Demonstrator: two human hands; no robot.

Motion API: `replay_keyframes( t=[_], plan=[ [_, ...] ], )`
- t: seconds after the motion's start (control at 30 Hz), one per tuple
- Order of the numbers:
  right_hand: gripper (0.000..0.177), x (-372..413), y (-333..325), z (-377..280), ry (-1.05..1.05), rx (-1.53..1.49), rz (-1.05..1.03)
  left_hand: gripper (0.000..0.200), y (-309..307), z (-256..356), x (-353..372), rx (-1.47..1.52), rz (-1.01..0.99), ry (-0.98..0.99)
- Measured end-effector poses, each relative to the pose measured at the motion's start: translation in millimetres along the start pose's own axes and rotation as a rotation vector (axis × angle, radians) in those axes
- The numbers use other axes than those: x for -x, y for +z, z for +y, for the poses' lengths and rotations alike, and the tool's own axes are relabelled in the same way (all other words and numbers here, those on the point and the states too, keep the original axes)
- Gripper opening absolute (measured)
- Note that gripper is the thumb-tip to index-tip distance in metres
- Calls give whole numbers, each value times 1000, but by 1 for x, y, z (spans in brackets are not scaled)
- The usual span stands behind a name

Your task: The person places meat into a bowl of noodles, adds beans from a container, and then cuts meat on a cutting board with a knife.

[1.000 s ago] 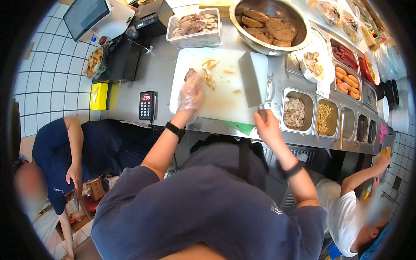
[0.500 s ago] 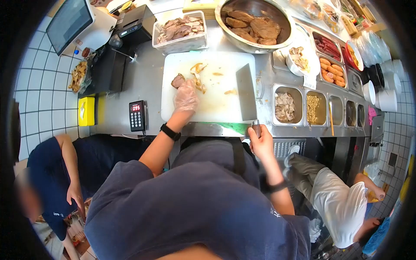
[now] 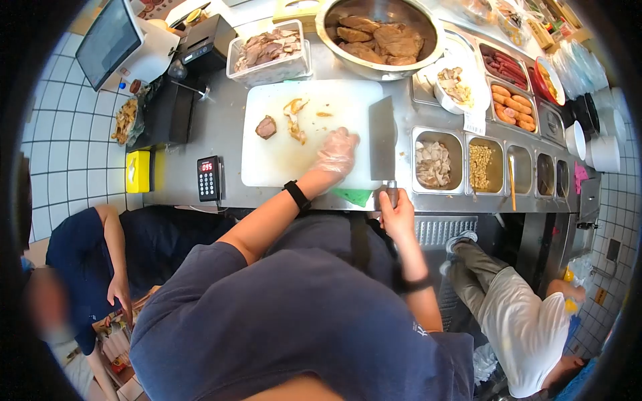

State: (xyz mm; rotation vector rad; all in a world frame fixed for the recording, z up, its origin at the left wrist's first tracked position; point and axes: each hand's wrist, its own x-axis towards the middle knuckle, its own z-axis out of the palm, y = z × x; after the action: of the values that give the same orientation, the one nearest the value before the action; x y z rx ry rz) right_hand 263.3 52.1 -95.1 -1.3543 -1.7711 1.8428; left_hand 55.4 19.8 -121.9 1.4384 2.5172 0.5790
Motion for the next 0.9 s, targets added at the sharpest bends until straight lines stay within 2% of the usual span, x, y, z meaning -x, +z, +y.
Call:
replay_keyframes(
  t=[0.13,0.23,0.33,0.43,0.57,0.63,0.73,0.83,0.9],
  plan=[
    [20,-1,-8,-4,24,-71,-54,16,17,-7,-7,58,-13,-41],
    [21,-7,-18,3,66,-156,-119,14,22,-32,-16,19,11,141],
    [24,-15,-27,14,113,-223,-157,14,-37,-6,-24,488,-391,-323],
    [28,-21,-34,23,102,-202,-161,18,-65,25,-43,896,-536,-390],
    [28,-28,-44,23,88,-221,-221,24,-86,97,-82,1114,-562,-303],
    [28,-29,-48,17,68,-188,-221,27,-76,127,-106,1238,-553,-288],
    [29,-29,-53,14,61,-171,-233,29,-34,142,-148,1651,-465,-136],
    [30,-30,-53,13,37,-173,-241,31,-28,179,-175,1339,-343,-133],
    [30,-30,-55,15,36,-161,-243,31,-13,172,-189,1276,-318,-208]
  ],
)
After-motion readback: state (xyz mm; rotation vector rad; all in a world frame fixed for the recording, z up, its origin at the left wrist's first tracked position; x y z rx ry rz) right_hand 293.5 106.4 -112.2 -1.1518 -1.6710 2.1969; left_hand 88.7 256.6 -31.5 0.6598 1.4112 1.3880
